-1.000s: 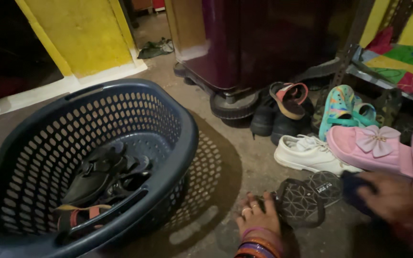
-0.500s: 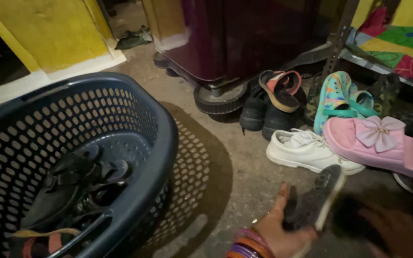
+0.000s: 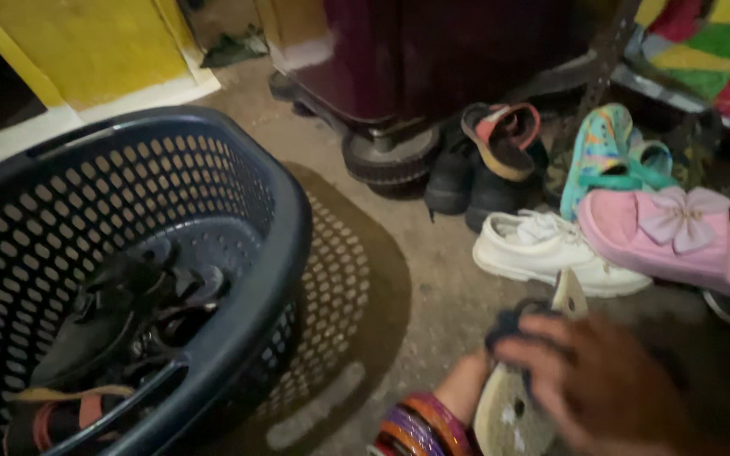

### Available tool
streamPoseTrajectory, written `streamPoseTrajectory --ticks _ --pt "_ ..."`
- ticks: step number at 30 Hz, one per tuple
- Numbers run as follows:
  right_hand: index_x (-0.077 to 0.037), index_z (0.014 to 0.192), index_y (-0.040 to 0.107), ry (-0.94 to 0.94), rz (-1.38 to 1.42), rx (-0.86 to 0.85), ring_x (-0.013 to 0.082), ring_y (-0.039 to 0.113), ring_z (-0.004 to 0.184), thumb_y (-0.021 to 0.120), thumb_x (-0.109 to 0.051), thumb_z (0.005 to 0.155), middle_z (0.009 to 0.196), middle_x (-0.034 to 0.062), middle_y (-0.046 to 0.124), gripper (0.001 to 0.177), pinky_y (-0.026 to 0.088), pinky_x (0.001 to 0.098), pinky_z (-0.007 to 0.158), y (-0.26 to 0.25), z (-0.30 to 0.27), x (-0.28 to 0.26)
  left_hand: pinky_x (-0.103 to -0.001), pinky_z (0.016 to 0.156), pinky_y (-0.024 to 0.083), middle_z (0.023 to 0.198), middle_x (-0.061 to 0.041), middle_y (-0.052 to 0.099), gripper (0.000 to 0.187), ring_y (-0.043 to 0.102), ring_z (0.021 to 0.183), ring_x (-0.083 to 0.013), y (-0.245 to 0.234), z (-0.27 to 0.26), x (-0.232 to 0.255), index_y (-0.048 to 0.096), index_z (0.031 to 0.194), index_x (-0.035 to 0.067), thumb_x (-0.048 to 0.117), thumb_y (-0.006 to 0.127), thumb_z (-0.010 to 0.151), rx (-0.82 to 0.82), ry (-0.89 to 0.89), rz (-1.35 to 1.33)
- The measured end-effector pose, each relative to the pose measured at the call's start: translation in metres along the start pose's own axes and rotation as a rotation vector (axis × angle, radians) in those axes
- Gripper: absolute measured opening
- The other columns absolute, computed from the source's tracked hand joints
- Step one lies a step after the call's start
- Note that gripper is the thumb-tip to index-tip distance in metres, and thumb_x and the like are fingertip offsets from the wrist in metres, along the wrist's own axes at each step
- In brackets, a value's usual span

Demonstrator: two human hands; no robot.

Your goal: The person wipes several pairs of shoes on the floor with a dark cloth. They clean a pair of patterned flip-flops, pink slides, and white sneakers, handling each item individually and wiping the surfaces before placing them back down.

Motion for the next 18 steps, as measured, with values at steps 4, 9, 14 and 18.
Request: streamPoseTrajectory --ticks 4,9,14,18 --pt "-0.03 0.117 0.075 0.489 -0.167 -0.247 0.0256 0.058 0.119 0.063 -0.021 0.082 0.127 0.0018 0.068 0.038 0.041 0.0467 0.108 0.022 0.011 0.101 -0.042 0.078 0.055 0.108 -0.009 0.071 0.055 0.067 0.086 -0.023 0.036 -0.017 0.011 0.065 0.128 0.015 0.059 0.045 0.102 0.114 -0.131 0.432" --pt "-0.017 0.113 0.079 0.791 0.056 -0.084 0.026 0.071 0.108 0.064 -0.021 0.088 0.114 0.0073 0.077 0.029 0.054 0.0361 0.099 0.015 -0.001 0.181 -0.039 0.079 0.053 0.107 -0.016 0.07 0.046 0.066 0.087 -0.0243 0.083 -0.028 0.033 0.069 0.121 0.008 0.046 0.053 0.101 0.12 0.029 0.767" --pt "-0.017 0.127 0.075 1.018 0.146 0.128 0.0228 0.073 0.095 0.064 -0.021 0.095 0.112 0.0109 0.078 0.034 0.055 0.0331 0.087 -0.039 -0.058 0.196 -0.035 0.095 0.055 0.124 -0.016 0.07 0.051 0.072 0.109 -0.0254 0.125 -0.079 0.058 0.072 0.119 0.014 0.038 0.08 0.075 0.287 0.156 1.406" --pt "-0.016 0.127 0.074 1.009 0.093 0.224 0.0197 0.072 0.091 0.064 -0.02 0.098 0.106 0.0105 0.077 0.031 0.056 0.0322 0.087 -0.069 -0.096 0.188 -0.05 0.112 0.036 0.141 -0.02 0.06 0.046 0.053 0.131 -0.04 0.163 -0.094 0.078 0.085 0.103 0.022 0.029 0.091 0.058 0.314 0.439 1.856"
Point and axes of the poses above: each hand's wrist, its own z-axis towards the middle knuckle, its own y-axis out of the palm, x = y × z, the point moved 8 cm from there along z, towards the middle knuckle
